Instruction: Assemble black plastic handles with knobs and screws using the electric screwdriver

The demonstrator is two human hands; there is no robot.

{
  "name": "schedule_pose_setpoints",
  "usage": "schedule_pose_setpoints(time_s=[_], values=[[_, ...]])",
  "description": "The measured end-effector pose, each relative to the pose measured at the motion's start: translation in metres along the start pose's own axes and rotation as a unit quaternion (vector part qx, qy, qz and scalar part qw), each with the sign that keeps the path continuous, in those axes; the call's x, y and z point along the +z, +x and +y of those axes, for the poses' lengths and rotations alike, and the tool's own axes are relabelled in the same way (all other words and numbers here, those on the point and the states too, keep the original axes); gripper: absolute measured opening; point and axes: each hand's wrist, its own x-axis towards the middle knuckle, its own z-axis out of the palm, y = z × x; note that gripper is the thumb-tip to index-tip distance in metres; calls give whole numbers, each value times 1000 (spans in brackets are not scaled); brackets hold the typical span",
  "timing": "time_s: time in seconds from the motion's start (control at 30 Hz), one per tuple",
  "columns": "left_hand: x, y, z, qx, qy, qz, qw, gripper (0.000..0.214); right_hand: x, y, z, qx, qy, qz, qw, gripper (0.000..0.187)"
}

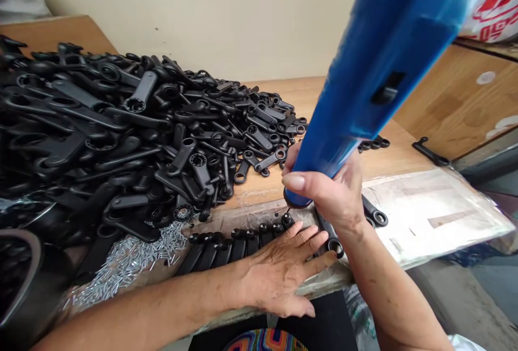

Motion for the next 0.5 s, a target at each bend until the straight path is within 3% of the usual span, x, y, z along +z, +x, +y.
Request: schedule_pose_setpoints(time_s=[0.27, 0.5], values=[[-6, 2, 0, -4, -9, 8, 1000, 93, 0, -9, 6, -48, 41, 24, 998, 50], [-4, 4, 0, -7, -28, 6, 1000, 94, -2, -17, 13, -10, 11, 29, 999, 62]])
